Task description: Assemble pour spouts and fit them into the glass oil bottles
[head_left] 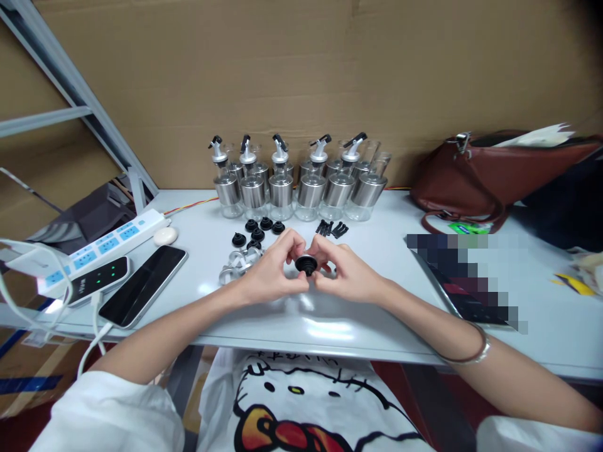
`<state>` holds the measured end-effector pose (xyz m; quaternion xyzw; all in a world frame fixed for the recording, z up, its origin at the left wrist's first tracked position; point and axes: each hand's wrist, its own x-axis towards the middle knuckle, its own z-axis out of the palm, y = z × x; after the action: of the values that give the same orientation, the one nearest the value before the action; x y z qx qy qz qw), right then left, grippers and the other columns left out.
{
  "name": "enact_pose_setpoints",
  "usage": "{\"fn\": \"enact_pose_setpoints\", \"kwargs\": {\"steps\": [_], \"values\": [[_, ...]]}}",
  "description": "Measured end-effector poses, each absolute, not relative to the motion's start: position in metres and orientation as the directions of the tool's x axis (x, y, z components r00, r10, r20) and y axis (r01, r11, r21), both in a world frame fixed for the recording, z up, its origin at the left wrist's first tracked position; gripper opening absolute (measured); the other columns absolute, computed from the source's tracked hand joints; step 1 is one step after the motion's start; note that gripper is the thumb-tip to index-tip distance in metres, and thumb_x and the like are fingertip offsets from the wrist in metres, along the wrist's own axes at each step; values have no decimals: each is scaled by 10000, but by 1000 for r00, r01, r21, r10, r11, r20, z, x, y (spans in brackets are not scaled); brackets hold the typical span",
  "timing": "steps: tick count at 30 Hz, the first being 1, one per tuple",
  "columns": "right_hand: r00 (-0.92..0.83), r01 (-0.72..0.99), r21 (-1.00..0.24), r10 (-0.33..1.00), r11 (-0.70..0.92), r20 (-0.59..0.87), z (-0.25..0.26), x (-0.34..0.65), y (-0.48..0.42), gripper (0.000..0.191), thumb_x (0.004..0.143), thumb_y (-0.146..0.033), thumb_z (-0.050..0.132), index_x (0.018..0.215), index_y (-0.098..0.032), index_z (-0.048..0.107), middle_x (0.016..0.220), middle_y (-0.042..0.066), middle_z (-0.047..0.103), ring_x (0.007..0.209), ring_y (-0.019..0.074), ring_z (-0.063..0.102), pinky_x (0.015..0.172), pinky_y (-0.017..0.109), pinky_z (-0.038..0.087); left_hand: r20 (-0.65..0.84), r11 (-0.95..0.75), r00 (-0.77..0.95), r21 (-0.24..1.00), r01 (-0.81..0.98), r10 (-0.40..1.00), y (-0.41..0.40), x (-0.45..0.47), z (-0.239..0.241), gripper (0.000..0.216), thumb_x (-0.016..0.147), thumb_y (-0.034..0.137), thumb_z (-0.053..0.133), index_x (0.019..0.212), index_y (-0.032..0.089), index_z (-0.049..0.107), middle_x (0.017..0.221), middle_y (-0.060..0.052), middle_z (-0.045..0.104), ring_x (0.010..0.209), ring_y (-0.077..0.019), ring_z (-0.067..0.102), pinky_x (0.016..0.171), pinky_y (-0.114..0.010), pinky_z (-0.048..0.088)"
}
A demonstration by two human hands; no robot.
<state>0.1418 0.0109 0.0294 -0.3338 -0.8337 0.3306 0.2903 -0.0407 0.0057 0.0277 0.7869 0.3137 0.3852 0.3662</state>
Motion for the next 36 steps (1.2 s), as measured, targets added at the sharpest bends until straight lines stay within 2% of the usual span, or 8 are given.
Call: {"fn": "enact_pose_setpoints", "kwargs": {"steps": [18,25,28,30,33,36], "values": [[-584,389,-727,762,566,281,30,141,8,137,697,-200,512,739,-214,382,560,-73,461,505,79,398,472,200,317,440,-634,550,740,224,709,5,-42,28,287,696,99,516,733,222,259,796,24,346,737,-134,357,665,-280,308],[-570,387,-721,764,575,303,32,140,6,141,693,-196,506,737,-219,373,582,-54,502,531,95,454,477,205,327,448,-630,531,742,227,719,3,-42,30,284,699,120,514,738,225,253,794,25,359,734,-132,371,654,-279,324],[-546,386,-726,775,569,317,32,140,7,151,695,-197,508,760,-222,374,604,-45,542,538,101,474,488,210,349,469,-638,498,730,247,729,4,-41,28,295,699,138,536,795,229,272,816,27,371,721,-119,379,654,-268,353],[-509,378,-708,773,596,379,30,141,10,168,697,-191,514,790,-223,378,645,-32,584,543,104,490,512,222,383,510,-651,446,713,260,736,6,-40,25,315,718,155,550,890,236,300,878,16,402,733,-112,411,670,-267,390],[-452,353,-660,739,663,500,26,143,16,184,723,-173,532,863,-215,420,780,12,658,626,126,568,577,248,445,549,-670,404,685,284,732,10,-40,22,320,788,193,548,1040,231,356,1017,-36,464,879,-144,502,758,-303,455],[-417,344,-612,700,712,580,24,145,19,211,767,-162,560,965,-207,503,914,41,688,757,149,623,626,258,481,577,-699,408,657,283,708,12,-41,22,281,845,227,545,1103,220,433,1085,-65,516,1012,-185,526,826,-332,481]]}}
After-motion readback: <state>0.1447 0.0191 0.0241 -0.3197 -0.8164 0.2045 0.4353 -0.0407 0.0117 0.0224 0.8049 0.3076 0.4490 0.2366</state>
